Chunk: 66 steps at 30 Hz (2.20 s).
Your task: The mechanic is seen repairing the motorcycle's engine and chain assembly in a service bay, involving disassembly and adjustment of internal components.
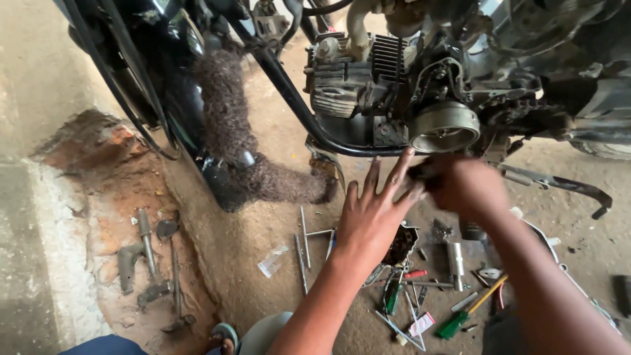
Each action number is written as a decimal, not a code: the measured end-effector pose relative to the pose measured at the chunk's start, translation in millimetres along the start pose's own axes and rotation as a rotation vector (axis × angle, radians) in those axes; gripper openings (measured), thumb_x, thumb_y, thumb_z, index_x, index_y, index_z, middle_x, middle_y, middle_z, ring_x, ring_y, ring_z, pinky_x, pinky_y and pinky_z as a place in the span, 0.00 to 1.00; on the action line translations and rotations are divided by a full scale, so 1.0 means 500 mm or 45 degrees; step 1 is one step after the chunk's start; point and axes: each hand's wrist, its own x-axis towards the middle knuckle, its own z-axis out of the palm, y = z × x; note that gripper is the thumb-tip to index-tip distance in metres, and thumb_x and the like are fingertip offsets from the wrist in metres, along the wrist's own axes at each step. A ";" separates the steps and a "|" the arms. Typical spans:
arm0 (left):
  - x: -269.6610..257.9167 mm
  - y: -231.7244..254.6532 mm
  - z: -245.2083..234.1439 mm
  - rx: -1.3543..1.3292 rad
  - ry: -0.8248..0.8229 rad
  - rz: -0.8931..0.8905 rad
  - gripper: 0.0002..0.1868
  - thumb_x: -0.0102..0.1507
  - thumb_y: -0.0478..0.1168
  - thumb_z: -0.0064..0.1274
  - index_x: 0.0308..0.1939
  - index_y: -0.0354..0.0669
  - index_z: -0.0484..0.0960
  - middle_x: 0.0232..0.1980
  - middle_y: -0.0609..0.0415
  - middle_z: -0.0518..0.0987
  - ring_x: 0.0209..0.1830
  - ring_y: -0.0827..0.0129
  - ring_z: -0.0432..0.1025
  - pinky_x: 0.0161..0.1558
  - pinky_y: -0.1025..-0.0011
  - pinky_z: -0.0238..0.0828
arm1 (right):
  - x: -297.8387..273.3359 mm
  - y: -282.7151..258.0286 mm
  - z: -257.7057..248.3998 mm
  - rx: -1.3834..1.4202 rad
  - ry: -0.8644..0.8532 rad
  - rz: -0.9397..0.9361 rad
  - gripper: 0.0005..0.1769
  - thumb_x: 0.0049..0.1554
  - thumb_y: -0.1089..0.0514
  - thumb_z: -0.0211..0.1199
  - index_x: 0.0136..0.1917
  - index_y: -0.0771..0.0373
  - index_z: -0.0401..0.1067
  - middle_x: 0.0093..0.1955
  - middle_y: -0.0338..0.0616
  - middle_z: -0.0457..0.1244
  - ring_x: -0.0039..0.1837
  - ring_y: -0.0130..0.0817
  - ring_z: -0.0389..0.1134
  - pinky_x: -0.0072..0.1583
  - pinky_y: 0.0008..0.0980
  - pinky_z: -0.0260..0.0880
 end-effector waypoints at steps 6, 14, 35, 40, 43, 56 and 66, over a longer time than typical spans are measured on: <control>-0.017 -0.017 0.049 0.121 0.135 0.129 0.16 0.51 0.27 0.58 0.41 0.48 0.83 0.80 0.51 0.55 0.80 0.45 0.54 0.71 0.34 0.53 | -0.045 0.049 -0.024 0.937 0.227 0.266 0.28 0.57 0.42 0.66 0.60 0.65 0.70 0.49 0.46 0.68 0.48 0.38 0.70 0.50 0.41 0.73; -0.001 0.028 0.031 -0.609 -0.840 -0.055 0.16 0.64 0.36 0.54 0.56 0.40 0.80 0.52 0.45 0.84 0.45 0.57 0.84 0.50 0.61 0.81 | -0.029 -0.070 -0.016 0.421 -0.023 -0.850 0.20 0.62 0.46 0.56 0.40 0.61 0.78 0.42 0.46 0.69 0.47 0.46 0.70 0.53 0.49 0.67; 0.002 0.031 -0.029 -2.159 -0.381 0.328 0.35 0.64 0.62 0.54 0.70 0.51 0.75 0.74 0.46 0.70 0.80 0.58 0.58 0.83 0.55 0.49 | -0.031 0.004 0.009 0.429 0.558 -0.323 0.23 0.67 0.52 0.53 0.35 0.68 0.71 0.29 0.44 0.60 0.32 0.35 0.60 0.36 0.38 0.58; 0.023 0.039 -0.013 -2.455 -0.369 0.412 0.47 0.68 0.78 0.42 0.78 0.51 0.63 0.81 0.39 0.59 0.80 0.53 0.52 0.86 0.48 0.39 | -0.053 0.123 0.096 0.922 0.694 0.083 0.32 0.70 0.43 0.54 0.31 0.66 0.59 0.28 0.38 0.53 0.34 0.28 0.51 0.37 0.33 0.46; 0.020 0.066 -0.070 -2.528 -0.319 0.329 0.57 0.61 0.81 0.38 0.86 0.62 0.42 0.88 0.44 0.48 0.87 0.52 0.49 0.86 0.48 0.41 | -0.060 0.088 0.055 1.464 0.725 0.281 0.23 0.72 0.44 0.59 0.46 0.65 0.74 0.38 0.36 0.61 0.42 0.25 0.58 0.49 0.30 0.57; 0.032 0.020 0.006 -2.900 -0.083 0.191 0.51 0.67 0.80 0.20 0.86 0.59 0.46 0.82 0.44 0.63 0.80 0.52 0.60 0.82 0.49 0.50 | -0.073 -0.056 -0.121 2.272 0.692 0.506 0.18 0.59 0.42 0.57 0.51 0.57 0.73 0.46 0.42 0.69 0.50 0.37 0.71 0.48 0.41 0.76; 0.041 0.073 0.055 -3.385 -0.222 0.316 0.43 0.76 0.76 0.23 0.76 0.46 0.64 0.75 0.38 0.69 0.75 0.50 0.65 0.79 0.54 0.57 | -0.126 -0.143 0.018 0.498 0.724 -0.882 0.18 0.49 0.51 0.74 0.44 0.63 0.72 0.43 0.51 0.63 0.42 0.44 0.64 0.43 0.41 0.61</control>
